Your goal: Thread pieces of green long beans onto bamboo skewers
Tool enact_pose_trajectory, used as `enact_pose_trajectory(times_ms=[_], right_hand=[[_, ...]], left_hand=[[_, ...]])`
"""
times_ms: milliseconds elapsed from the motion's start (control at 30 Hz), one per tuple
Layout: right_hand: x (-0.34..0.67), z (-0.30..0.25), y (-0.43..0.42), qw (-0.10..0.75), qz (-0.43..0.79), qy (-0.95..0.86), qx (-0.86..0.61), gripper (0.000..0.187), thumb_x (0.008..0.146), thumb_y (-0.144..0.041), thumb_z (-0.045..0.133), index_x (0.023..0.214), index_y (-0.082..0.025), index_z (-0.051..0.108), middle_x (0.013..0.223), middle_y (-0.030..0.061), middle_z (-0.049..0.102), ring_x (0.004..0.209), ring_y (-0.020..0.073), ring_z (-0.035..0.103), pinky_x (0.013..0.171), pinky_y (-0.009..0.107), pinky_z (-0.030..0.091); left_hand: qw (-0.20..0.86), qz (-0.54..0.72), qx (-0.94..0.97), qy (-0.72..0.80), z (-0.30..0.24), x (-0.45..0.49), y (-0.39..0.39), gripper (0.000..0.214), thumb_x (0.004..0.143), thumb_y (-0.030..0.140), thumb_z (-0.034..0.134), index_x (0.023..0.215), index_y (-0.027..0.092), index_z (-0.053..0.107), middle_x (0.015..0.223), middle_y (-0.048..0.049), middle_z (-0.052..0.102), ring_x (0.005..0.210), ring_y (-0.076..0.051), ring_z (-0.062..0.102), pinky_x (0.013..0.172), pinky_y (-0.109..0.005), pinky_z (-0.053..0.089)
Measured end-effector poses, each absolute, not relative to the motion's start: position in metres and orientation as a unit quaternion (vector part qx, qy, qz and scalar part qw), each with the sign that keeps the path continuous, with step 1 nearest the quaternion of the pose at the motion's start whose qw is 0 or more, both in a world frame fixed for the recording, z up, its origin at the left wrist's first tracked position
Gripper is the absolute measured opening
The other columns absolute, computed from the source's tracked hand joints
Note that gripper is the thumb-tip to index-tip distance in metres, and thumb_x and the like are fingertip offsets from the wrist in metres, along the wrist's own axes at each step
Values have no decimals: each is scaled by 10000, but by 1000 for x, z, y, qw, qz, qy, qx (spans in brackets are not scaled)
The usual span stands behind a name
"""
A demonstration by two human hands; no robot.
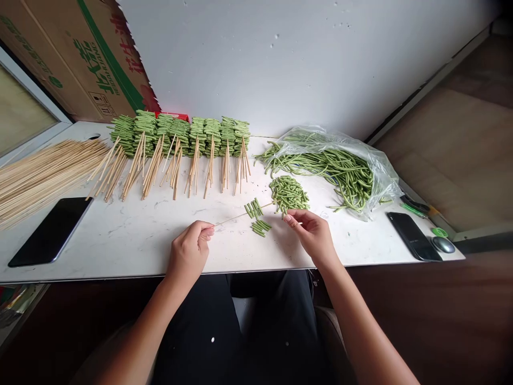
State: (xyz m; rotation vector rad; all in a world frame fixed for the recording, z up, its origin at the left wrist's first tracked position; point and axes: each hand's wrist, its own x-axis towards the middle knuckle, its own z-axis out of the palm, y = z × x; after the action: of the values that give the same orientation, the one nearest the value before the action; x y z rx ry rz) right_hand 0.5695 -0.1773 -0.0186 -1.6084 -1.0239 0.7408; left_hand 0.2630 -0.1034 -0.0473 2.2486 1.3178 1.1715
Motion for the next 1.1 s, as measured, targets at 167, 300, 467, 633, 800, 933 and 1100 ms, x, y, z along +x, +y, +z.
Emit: enact_pose_trajectory(times_ms=[167,300,467,633,800,933,1100], right_hand=[[562,-12,-177,600,446,-325,-579,365,741,-510,907,949,-227,808,897,55,749,749,166,598,690,327,489],[557,-9,-176,617,491,-305,-533,330,760,-506,900,934,-240,812,909,42,728,773,155,582,737,324,503],[555,-11,-175,631,494,-293,-522,318,769,-508,891,920,-244,799,855,28,689,749,150,557,714,314,500],[553,-13,-175,642,502,-274,-510,296,783,-472,892,950,-240,815,872,28,679,772,138,552,712,288,486],[551,-14,-176,641,496,-286,-511,275,803,-479,874,940,-249,812,840,24,663,759,143,541,725,303,489],[551,-13,-176,632,478,-306,-527,278,815,-509,851,888,-250,781,790,19,631,785,168,568,730,322,494],[551,-13,-176,629,486,-308,-524,263,835,-498,836,893,-249,776,852,24,655,743,147,542,722,317,486]], left_hand=[[103,408,794,439,-48,261,-108,207,1019,137,500,958,203,686,840,-1,789,706,-146,747,692,-237,578],[77,414,811,405,-50,261,-109,209,1016,106,510,981,207,689,855,-8,797,760,-156,769,714,-234,594],[56,422,819,385,-52,261,-110,201,1011,86,536,971,209,689,889,-19,807,814,-170,784,739,-238,607],[58,417,824,380,-51,261,-109,186,1006,76,555,957,197,688,888,-22,803,825,-167,786,745,-230,606],[61,414,823,384,-51,261,-109,208,1009,65,533,960,201,683,875,-15,798,819,-163,784,737,-234,609],[62,413,822,387,-51,261,-109,215,1008,67,525,948,206,678,878,-13,801,812,-163,784,725,-236,610],[63,414,820,389,-50,261,-110,221,1005,68,520,941,207,680,878,-15,804,815,-164,786,730,-237,611]])
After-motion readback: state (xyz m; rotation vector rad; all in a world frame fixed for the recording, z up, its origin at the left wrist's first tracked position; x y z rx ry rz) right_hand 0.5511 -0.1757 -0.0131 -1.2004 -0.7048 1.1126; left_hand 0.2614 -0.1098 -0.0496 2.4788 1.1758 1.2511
